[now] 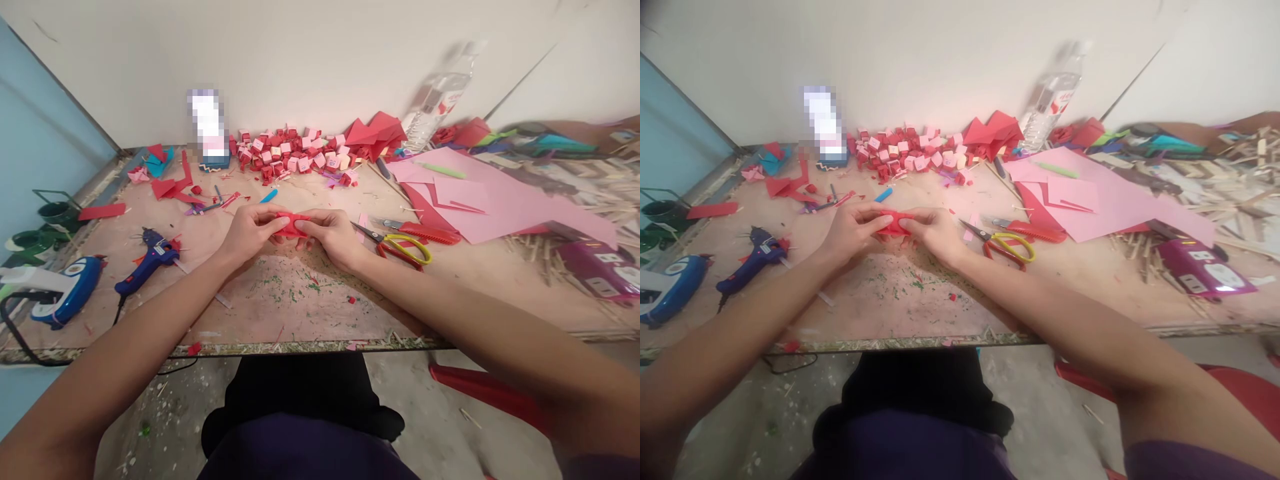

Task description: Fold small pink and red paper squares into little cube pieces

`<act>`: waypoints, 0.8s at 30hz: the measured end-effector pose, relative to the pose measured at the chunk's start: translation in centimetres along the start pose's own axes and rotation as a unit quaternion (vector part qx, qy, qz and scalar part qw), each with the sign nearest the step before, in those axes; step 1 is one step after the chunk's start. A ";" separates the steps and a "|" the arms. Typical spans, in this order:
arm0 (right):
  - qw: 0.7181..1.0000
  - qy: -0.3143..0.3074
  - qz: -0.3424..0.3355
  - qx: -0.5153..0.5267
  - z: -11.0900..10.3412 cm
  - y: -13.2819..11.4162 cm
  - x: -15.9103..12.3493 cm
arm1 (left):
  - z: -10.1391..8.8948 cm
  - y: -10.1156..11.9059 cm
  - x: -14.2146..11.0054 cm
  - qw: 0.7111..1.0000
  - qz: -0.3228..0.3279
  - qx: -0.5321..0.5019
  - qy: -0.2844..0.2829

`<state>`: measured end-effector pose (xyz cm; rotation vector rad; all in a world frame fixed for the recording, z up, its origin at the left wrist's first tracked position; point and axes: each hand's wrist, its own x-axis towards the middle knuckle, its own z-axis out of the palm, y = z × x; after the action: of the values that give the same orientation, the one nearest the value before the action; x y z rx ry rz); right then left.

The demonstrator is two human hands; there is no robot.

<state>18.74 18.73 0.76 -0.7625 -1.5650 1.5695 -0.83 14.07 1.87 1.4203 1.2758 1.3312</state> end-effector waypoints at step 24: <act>0.996 0.010 0.037 0.085 -0.4 0.3 0.6 | -0.5 0.0 0.4 0.998 0.032 -0.012 0.048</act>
<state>18.73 19.42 0.53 -0.7457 -1.3827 1.7189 -1.33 14.37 2.01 1.4067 1.2816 1.4693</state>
